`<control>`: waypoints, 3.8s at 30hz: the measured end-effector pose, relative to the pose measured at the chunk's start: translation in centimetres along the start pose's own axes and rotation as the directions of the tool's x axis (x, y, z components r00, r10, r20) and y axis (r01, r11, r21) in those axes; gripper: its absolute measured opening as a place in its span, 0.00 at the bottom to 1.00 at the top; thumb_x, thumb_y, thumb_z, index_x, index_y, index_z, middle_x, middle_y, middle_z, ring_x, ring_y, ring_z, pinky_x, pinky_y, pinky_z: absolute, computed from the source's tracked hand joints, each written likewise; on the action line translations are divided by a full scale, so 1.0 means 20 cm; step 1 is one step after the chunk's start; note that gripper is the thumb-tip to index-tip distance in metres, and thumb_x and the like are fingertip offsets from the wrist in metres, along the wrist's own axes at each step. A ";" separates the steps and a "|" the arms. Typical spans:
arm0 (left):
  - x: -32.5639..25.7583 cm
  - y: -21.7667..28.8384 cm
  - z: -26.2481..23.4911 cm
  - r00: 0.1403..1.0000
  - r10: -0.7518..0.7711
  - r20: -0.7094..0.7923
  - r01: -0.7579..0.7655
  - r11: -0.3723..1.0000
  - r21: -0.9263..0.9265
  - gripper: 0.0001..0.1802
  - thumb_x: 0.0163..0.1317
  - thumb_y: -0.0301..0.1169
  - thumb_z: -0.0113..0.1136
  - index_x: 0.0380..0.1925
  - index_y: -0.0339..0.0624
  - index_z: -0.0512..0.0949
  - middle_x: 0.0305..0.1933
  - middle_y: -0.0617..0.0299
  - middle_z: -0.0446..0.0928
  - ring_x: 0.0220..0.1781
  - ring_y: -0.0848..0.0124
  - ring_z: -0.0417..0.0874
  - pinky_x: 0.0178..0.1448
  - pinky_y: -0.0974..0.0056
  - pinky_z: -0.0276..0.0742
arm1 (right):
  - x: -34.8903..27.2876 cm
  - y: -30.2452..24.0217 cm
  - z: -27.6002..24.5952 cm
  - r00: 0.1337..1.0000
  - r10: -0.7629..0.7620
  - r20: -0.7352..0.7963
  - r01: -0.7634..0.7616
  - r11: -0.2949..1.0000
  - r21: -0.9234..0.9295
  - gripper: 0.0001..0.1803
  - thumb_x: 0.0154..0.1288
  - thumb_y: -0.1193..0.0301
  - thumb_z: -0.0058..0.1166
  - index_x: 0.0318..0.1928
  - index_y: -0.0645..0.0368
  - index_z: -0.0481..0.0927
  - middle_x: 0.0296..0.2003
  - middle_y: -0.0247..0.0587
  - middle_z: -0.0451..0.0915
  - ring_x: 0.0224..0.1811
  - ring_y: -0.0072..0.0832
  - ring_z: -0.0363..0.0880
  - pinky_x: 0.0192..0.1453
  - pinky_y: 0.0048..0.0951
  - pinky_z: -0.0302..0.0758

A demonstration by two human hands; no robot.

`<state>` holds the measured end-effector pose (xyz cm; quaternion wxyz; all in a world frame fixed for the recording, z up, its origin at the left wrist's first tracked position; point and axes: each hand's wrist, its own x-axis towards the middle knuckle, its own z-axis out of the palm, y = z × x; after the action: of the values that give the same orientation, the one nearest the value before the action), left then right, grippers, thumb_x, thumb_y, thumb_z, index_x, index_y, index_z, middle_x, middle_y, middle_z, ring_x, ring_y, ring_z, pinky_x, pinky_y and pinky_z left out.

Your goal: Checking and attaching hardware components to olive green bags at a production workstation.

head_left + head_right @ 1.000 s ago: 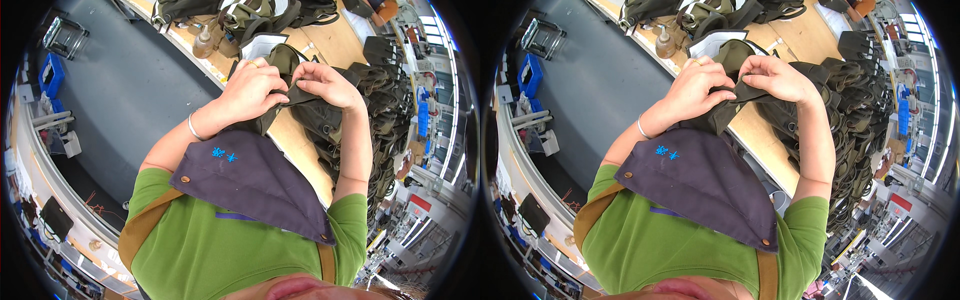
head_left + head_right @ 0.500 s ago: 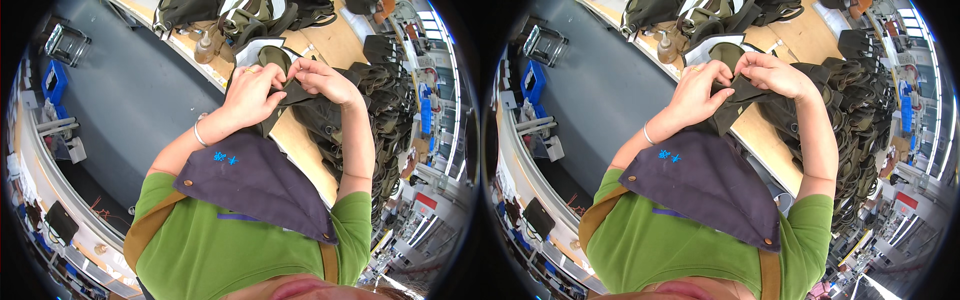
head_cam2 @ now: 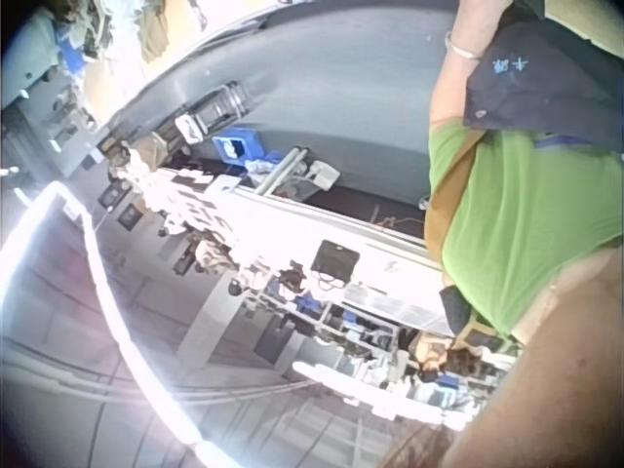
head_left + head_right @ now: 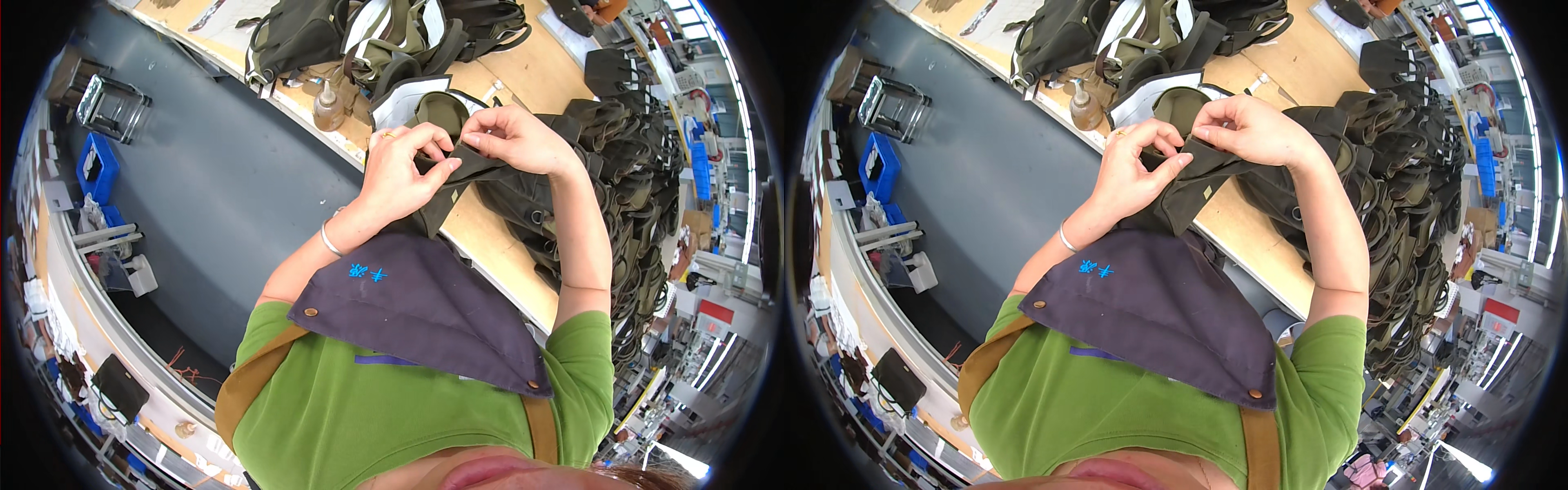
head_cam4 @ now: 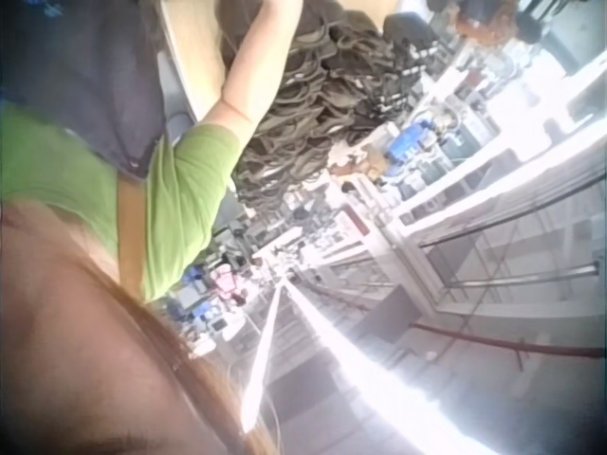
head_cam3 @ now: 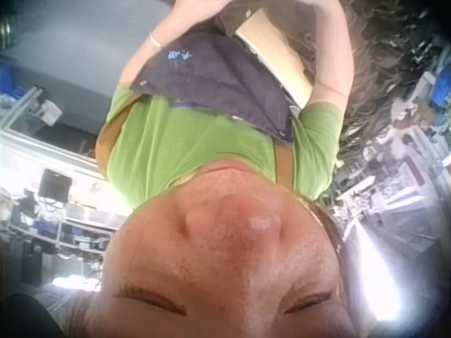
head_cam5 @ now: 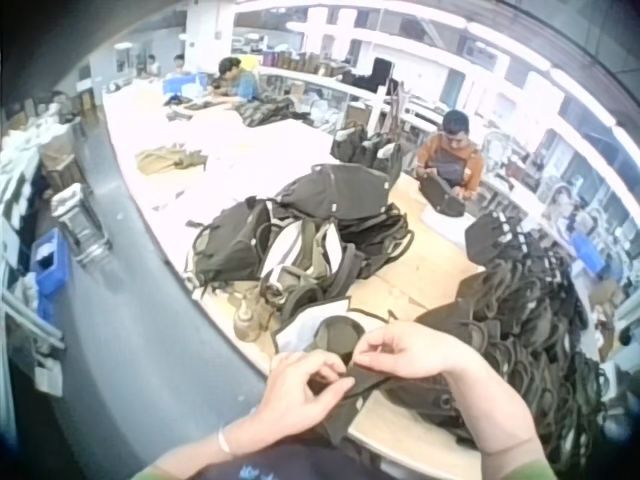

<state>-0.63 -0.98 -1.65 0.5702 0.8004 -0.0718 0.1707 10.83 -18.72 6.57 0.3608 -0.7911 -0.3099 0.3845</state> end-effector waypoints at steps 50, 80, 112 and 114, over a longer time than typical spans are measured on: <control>0.00 0.05 0.02 0.986 -0.160 -0.049 0.161 0.986 0.028 0.07 0.54 0.37 0.68 0.25 0.50 0.80 0.20 0.72 0.77 0.34 0.71 0.78 0.58 0.56 0.57 | -0.06 -0.08 0.12 0.975 0.004 -0.221 -0.028 0.994 -0.109 0.04 0.65 0.73 0.59 0.36 0.62 0.80 0.26 0.22 0.74 0.28 0.09 0.67 0.32 0.16 0.67; 0.00 0.09 -0.08 0.937 -0.252 0.240 0.252 0.967 0.028 0.12 0.56 0.38 0.70 0.32 0.41 0.82 0.30 0.63 0.85 0.33 0.73 0.83 0.47 0.64 0.68 | -0.05 -0.05 0.17 0.972 -0.001 -0.235 0.023 0.996 0.090 0.03 0.66 0.76 0.58 0.36 0.62 0.79 0.25 0.22 0.72 0.28 0.11 0.65 0.33 0.19 0.65; -0.03 0.07 -0.16 0.977 0.029 0.212 -0.061 0.987 0.145 0.12 0.54 0.38 0.72 0.36 0.48 0.83 0.31 0.70 0.81 0.38 0.75 0.78 0.61 0.59 0.58 | -0.07 -0.04 0.13 0.987 -0.036 -0.159 0.052 0.993 0.102 0.06 0.67 0.71 0.58 0.36 0.61 0.82 0.26 0.22 0.74 0.27 0.12 0.66 0.33 0.19 0.67; -0.03 0.04 -0.20 0.956 0.048 0.291 -0.101 0.980 0.171 0.13 0.53 0.39 0.71 0.38 0.52 0.83 0.34 0.71 0.82 0.42 0.73 0.78 0.65 0.56 0.49 | -0.06 -0.02 0.12 0.986 -0.043 -0.161 0.054 0.996 0.069 0.08 0.68 0.69 0.58 0.36 0.61 0.82 0.25 0.22 0.73 0.27 0.12 0.65 0.32 0.20 0.66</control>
<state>-2.19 2.43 0.02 0.4706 0.8626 -0.1672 0.0809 8.05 -18.65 6.31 0.4223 -0.7978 -0.2851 0.3223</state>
